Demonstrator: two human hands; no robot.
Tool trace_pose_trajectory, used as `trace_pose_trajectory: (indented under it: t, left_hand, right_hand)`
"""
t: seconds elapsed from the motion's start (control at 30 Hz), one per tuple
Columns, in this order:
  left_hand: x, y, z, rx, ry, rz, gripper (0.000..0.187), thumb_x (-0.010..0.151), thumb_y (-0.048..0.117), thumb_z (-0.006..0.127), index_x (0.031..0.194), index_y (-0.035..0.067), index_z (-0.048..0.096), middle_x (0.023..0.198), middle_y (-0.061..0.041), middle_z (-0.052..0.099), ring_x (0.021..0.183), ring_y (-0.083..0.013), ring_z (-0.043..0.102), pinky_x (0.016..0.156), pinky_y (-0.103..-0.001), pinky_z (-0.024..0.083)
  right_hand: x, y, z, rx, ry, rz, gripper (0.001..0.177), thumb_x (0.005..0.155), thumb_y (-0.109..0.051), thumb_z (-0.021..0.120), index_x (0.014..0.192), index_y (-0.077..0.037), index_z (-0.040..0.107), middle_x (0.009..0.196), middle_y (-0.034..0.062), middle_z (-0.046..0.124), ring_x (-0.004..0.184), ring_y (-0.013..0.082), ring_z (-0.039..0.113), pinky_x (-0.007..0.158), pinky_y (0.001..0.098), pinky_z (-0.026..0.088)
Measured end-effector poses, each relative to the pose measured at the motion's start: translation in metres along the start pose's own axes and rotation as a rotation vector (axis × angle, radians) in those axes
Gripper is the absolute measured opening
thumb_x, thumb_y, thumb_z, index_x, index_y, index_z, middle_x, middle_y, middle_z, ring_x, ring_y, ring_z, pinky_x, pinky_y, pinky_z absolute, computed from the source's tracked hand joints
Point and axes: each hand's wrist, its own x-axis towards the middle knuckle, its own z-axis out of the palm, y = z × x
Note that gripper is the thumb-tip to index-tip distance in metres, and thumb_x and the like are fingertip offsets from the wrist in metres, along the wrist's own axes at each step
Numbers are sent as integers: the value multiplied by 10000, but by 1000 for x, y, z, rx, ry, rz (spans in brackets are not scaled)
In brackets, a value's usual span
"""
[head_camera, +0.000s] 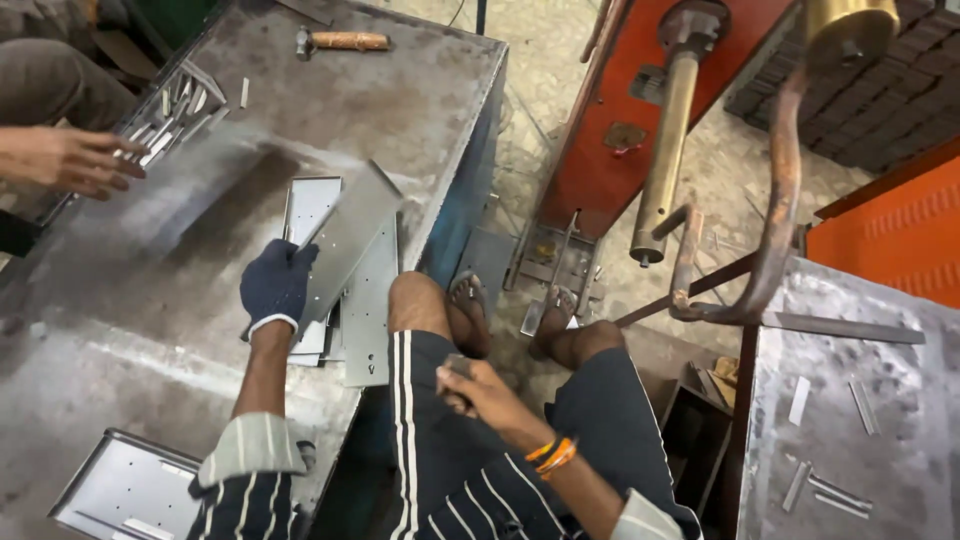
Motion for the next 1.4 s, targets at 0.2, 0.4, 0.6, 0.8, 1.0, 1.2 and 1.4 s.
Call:
trace_pose_trajectory:
  t: [0.2,0.4,0.6,0.8,1.0,1.2,1.4]
  left_hand:
    - [-53,68,-44,-828,45,-83,201,1027,188,699,1127,15,711,902,-108,709,758,-172,623,677,-311,503]
    - [-135,140,-52,-1263,-357,-167,626,943,38,683,1554,90,556,1065,-129,727,747,-220,606,566,-354,427]
    - [-189,178,-44,-1364,-511,-172,617,888,61,658,1484,60,497,1189,-88,695,1018,-211,677,833,-361,584]
    - [-204,143,0,-1621,-843,-230,655,950,365,527,1505,29,437,1376,6,684,1237,-122,654,1056,-281,502]
    - [-180,150,51,-1528,-791,-420,396,1017,310,615,1227,-24,664,1005,-59,728,918,-173,679,822,-326,537]
    - [-214,202,61,-1510,-797,-438,261,964,147,681,1167,-17,695,1027,-62,735,899,-156,697,804,-296,546]
    - [-246,235,73,-1412,-914,-445,313,903,126,717,1176,-23,688,1023,-98,749,880,-191,714,792,-322,574]
  right_hand:
    - [-20,8,-49,97,166,-75,285,1031,-320,621,960,-49,667,678,-84,461,578,27,389,506,222,287]
    - [-69,-78,-36,210,212,-201,384,1036,-352,529,1153,-40,719,672,-94,406,570,18,342,513,220,269]
    - [-100,-78,-37,-176,321,-360,253,951,-197,756,1081,8,686,850,-96,632,779,-14,561,696,206,477]
    - [-134,-62,-52,-112,403,-233,159,889,-148,778,894,-4,711,715,-87,522,671,18,425,588,233,361]
    - [-157,-45,-65,-325,334,-186,363,977,-209,791,815,34,574,718,-49,414,689,48,365,584,273,332]
    - [-196,25,-128,-393,817,-218,413,1014,-341,635,804,-2,740,691,5,685,703,56,570,647,303,488]
    - [-280,92,-193,-617,1454,137,333,996,-321,604,922,-38,763,865,201,739,846,380,723,722,470,524]
